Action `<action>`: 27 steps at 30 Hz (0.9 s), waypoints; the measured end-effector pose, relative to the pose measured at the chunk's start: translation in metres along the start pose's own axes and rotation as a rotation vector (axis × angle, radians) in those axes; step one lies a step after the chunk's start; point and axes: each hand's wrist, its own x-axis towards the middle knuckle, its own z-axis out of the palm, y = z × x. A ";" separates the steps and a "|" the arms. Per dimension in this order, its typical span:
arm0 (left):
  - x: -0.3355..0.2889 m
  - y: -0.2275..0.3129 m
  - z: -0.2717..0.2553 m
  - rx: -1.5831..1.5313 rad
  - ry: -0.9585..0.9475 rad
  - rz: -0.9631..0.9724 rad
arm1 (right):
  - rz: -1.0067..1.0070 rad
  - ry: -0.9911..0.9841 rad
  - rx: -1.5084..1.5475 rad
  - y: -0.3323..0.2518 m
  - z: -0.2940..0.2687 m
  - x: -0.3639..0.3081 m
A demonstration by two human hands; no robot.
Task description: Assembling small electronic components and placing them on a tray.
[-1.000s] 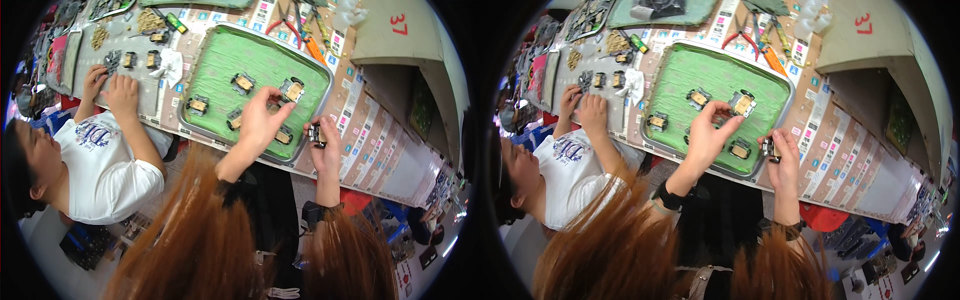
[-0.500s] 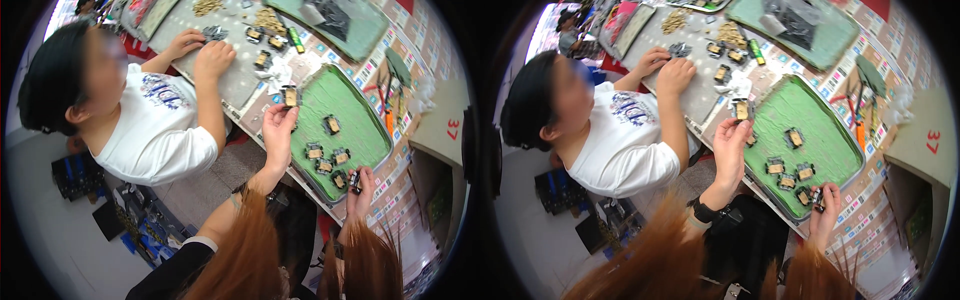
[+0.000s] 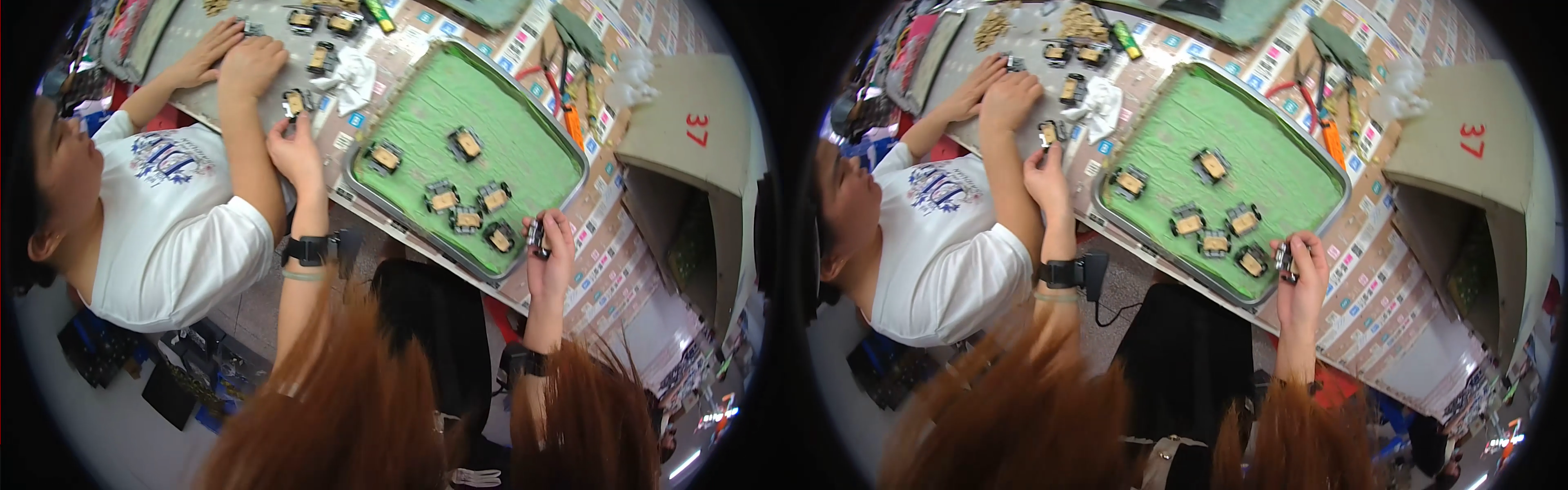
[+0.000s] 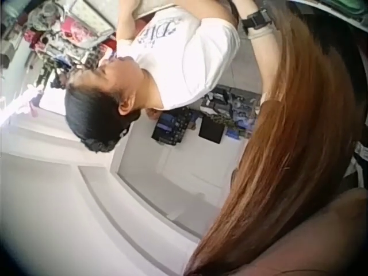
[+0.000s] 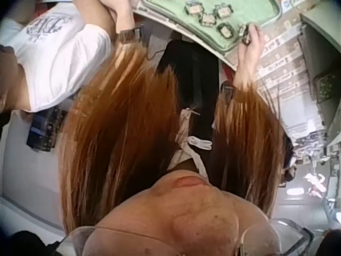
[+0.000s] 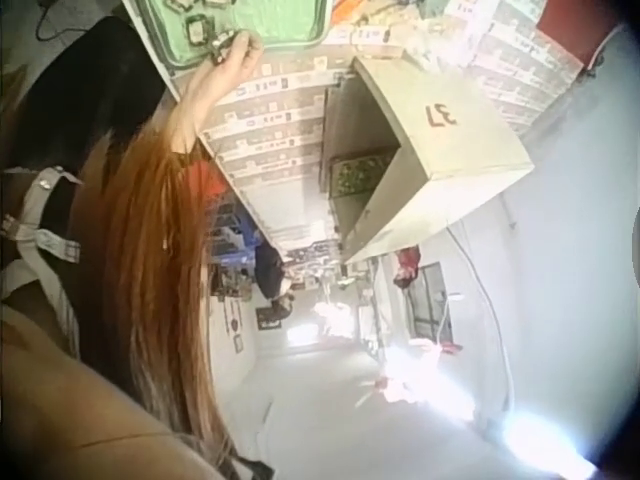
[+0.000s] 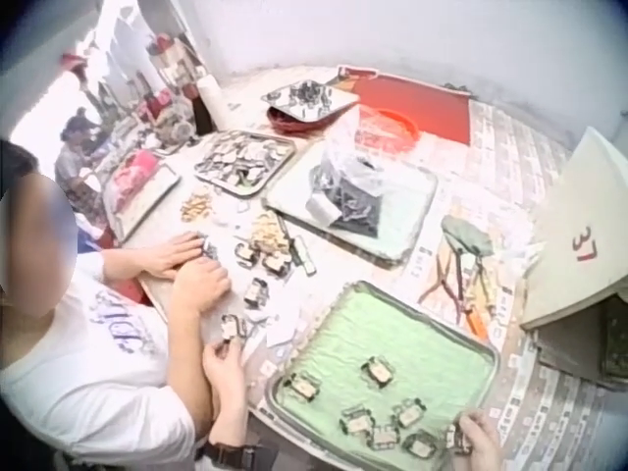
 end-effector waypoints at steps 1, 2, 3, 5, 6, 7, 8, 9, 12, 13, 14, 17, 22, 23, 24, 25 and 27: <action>0.003 0.001 -0.003 0.051 -0.040 -0.020 | -0.003 -0.005 -0.002 0.000 -0.001 0.003; 0.003 0.003 -0.007 0.080 -0.062 -0.026 | -0.023 -0.001 -0.022 0.001 -0.003 0.006; 0.002 0.010 -0.005 0.102 -0.090 -0.031 | -0.024 0.016 -0.018 -0.001 -0.005 0.009; -0.007 0.025 -0.004 0.050 -0.051 -0.011 | -0.056 0.060 -0.326 -0.008 -0.006 0.013; -0.015 0.030 -0.004 -0.003 0.007 0.004 | -0.082 0.064 -0.526 -0.011 -0.004 0.016; -0.022 0.035 -0.006 0.000 0.002 0.008 | -0.078 0.068 -0.522 -0.012 -0.005 0.021; -0.030 0.040 -0.009 -0.032 -0.013 0.074 | -0.236 -0.032 -0.790 -0.012 -0.006 0.025; -0.039 0.045 -0.014 -0.060 -0.023 0.141 | -0.395 -0.145 -1.053 -0.013 -0.006 0.029; -0.076 0.073 -0.028 -0.054 -0.234 0.087 | -0.441 -0.203 -1.131 -0.010 0.006 0.029; -0.088 0.080 -0.031 -0.053 -0.231 0.088 | -0.479 -0.235 -1.178 -0.011 0.010 0.030; -0.099 0.087 -0.033 -0.083 -0.302 0.068 | -0.485 -0.241 -1.215 -0.014 0.017 0.028; -0.137 0.103 -0.020 -0.136 -0.455 0.059 | -0.450 -0.198 -1.273 -0.010 0.010 0.037; -0.148 0.116 -0.028 -0.144 -0.635 0.089 | -0.471 -0.237 -1.212 -0.008 0.025 0.042; -0.148 0.115 -0.028 -0.143 -0.633 0.088 | -0.479 -0.238 -1.164 -0.006 0.025 0.044; -0.149 0.115 -0.028 -0.192 -0.691 0.044 | -0.482 -0.240 -1.167 -0.007 0.023 0.044; -0.150 0.116 -0.028 -0.242 -0.748 0.000 | -0.478 -0.233 -1.101 -0.009 0.022 0.045; -0.153 0.118 -0.028 -0.281 -0.783 -0.012 | -0.475 -0.230 -1.037 -0.012 0.022 0.044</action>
